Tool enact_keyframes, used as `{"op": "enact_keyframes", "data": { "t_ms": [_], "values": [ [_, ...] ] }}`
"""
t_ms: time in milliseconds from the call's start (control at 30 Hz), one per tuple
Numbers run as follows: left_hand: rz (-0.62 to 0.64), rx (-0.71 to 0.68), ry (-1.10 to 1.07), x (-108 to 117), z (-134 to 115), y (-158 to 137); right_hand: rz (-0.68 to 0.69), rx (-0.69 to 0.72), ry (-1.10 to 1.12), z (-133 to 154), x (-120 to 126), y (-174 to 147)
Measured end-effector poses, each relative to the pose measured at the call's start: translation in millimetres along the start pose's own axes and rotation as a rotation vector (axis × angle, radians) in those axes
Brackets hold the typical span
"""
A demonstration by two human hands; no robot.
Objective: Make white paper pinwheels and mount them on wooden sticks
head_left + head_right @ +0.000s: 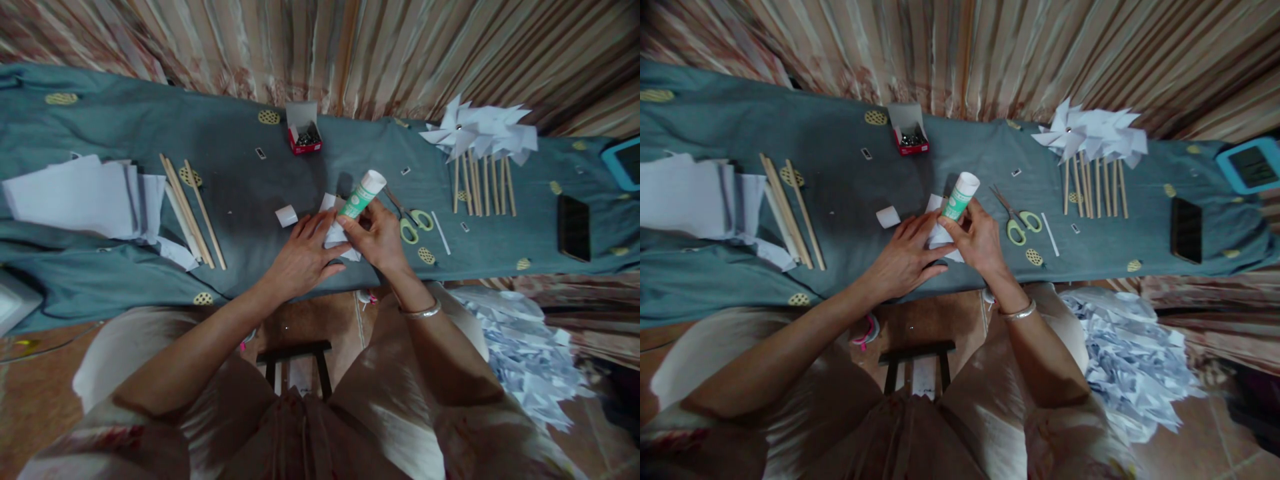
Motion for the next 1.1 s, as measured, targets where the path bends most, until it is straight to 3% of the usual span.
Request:
{"op": "enact_keyframes", "data": {
  "t_ms": [833,1000,1100],
  "values": [
    [0.011,0.004,0.015,-0.5,0.5,0.0,-0.063,-0.010,-0.012,-4.2,14.3,-6.7],
    [0.001,0.002,0.002,-2.8,1.2,-0.3,-0.058,-0.037,0.073,-4.6,13.2,-12.8],
    [-0.005,0.004,-0.008,-4.2,2.0,-0.3,-0.044,-0.079,0.239,-3.2,10.0,-16.3]
  ]
}}
Point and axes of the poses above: each hand's wrist, its own y-axis towards the middle knuckle, its own x-axis out of the back of the hand, z = x × y, the point moved 1 cm from there along y, towards the middle knuckle, and after that the axes turned 15 degrees about y, right-handed, at the moved point
